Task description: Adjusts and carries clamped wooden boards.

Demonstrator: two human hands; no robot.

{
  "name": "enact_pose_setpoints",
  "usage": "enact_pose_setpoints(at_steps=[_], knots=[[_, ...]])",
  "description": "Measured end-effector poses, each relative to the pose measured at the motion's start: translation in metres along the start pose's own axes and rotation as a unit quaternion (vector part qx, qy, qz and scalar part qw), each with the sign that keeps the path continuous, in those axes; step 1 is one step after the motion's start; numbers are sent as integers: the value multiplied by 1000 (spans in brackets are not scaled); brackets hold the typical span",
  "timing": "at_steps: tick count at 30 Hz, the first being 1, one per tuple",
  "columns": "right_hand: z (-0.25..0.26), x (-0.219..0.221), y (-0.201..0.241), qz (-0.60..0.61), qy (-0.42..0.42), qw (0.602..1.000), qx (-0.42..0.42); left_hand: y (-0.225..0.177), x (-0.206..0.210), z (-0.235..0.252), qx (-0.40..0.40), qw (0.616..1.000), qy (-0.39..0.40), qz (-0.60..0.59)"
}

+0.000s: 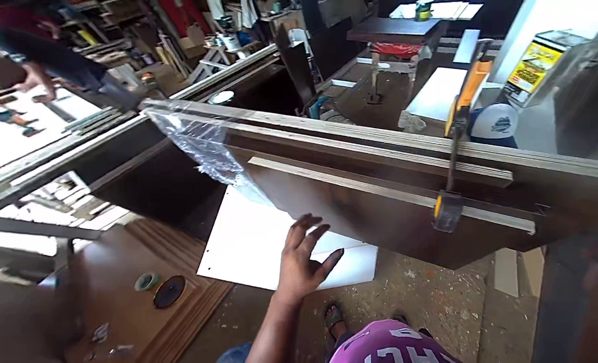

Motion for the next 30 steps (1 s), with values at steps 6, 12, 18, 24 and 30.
enact_pose_setpoints(at_steps=[6,12,18,24,30], knots=[[1,35,16,-37,82,996,-17,-10,22,110,90,967,152,184],[-11,55,23,-47,108,991,-65,3,50,145,50,938,218,266],[-19,59,32,-44,106,991,-65,4,47,144,66,944,189,261],[-15,62,30,-22,103,990,-89,5,46,145,62,946,184,258],[-14,55,29,-62,104,990,-76,7,47,144,76,941,199,264]])
Point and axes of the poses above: each hand's wrist, its own z-axis towards the middle knuckle, its own x-axis out of the palm, y = z × x, the point moved 9 cm from there along z, towards the middle knuckle, and after that the axes turned 11 degrees about -z, right-handed, at the moved point
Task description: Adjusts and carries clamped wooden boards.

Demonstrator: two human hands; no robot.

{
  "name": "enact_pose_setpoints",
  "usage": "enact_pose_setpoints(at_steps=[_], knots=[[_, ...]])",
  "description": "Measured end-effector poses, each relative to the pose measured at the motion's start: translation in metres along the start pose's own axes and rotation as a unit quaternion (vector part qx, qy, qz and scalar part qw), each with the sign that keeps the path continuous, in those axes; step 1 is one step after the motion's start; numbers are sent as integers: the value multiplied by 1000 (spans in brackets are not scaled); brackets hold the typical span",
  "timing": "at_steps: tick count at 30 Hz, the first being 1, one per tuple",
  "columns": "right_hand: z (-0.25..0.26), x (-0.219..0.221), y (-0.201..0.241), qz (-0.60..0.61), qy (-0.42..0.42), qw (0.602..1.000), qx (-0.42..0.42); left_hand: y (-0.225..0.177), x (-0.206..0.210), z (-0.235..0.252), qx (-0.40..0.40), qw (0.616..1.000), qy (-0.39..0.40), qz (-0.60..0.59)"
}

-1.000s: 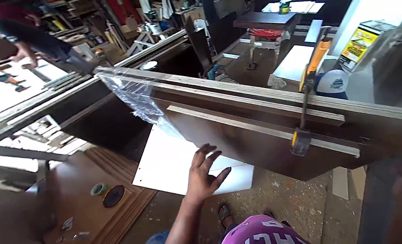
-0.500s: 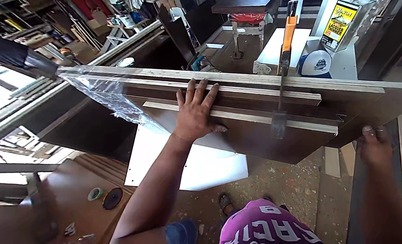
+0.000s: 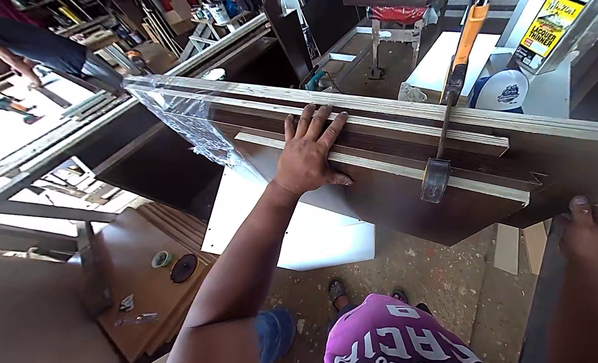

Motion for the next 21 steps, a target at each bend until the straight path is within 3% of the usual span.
enact_pose_setpoints(at_steps=[10,21], knots=[[-12,-2,-2,-97,16,995,-35,6,1,0,31,999,-29,16],[-17,6,-12,-72,15,997,-1,4,0,-8,60,995,-80,18]])
Point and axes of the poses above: each hand's wrist, its own z-axis towards the middle knuckle, its own x-axis out of the palm, y = z × x, the point moved 9 cm from there along z, towards the middle knuckle, and after that the axes turned 11 degrees about -z, right-handed, at the moved point
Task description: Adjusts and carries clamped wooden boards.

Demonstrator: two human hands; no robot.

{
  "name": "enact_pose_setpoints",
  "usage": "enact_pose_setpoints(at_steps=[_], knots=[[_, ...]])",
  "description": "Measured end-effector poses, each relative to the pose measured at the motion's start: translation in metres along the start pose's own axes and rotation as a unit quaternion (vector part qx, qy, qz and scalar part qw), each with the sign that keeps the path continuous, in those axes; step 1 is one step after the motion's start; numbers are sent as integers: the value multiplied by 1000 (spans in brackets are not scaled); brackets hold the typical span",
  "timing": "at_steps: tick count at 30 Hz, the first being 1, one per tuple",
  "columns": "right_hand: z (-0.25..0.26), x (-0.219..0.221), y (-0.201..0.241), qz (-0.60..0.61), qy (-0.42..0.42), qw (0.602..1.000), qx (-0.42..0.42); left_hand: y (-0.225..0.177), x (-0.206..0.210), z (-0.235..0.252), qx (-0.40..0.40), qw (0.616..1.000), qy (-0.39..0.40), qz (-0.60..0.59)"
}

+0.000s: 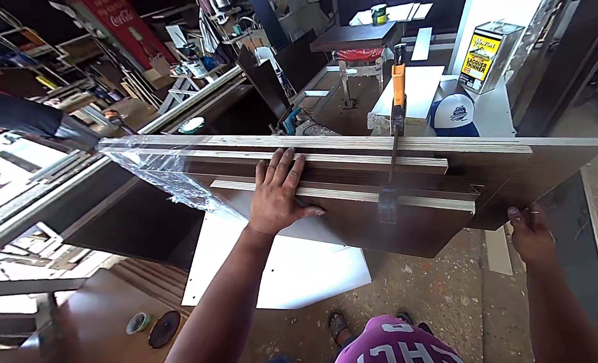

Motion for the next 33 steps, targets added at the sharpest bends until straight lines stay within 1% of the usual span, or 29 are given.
enact_pose_setpoints(at_steps=[5,11,14,17,23,28,33], knots=[[-5,3,-17,2,20,1000,23,-3,-4,-2,-17,1000,5,-7],[-11,-6,-28,-42,40,997,41,0,-9,-10,-21,1000,-4,-10],[-11,-10,-34,-55,47,996,42,5,-11,-17,-38,999,-7,-7],[-9,-14,-34,-56,38,997,50,10,-15,-25,-68,998,-4,-12],[-2,-13,-22,-44,31,998,35,15,-18,-36,-92,996,-7,-6],[0,-9,-17,-38,23,999,23,15,-23,-49,-115,992,-41,-17],[-6,-9,-25,-36,26,998,34,21,-22,-84,-162,980,-100,-62]])
Point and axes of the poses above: each hand's wrist, its own z-axis towards the middle knuckle, its own x-axis out of the palm, y = z × x, the point moved 9 cm from there along z, towards the middle knuckle, and after that the axes turned 11 degrees about -z, right-handed, at the moved point
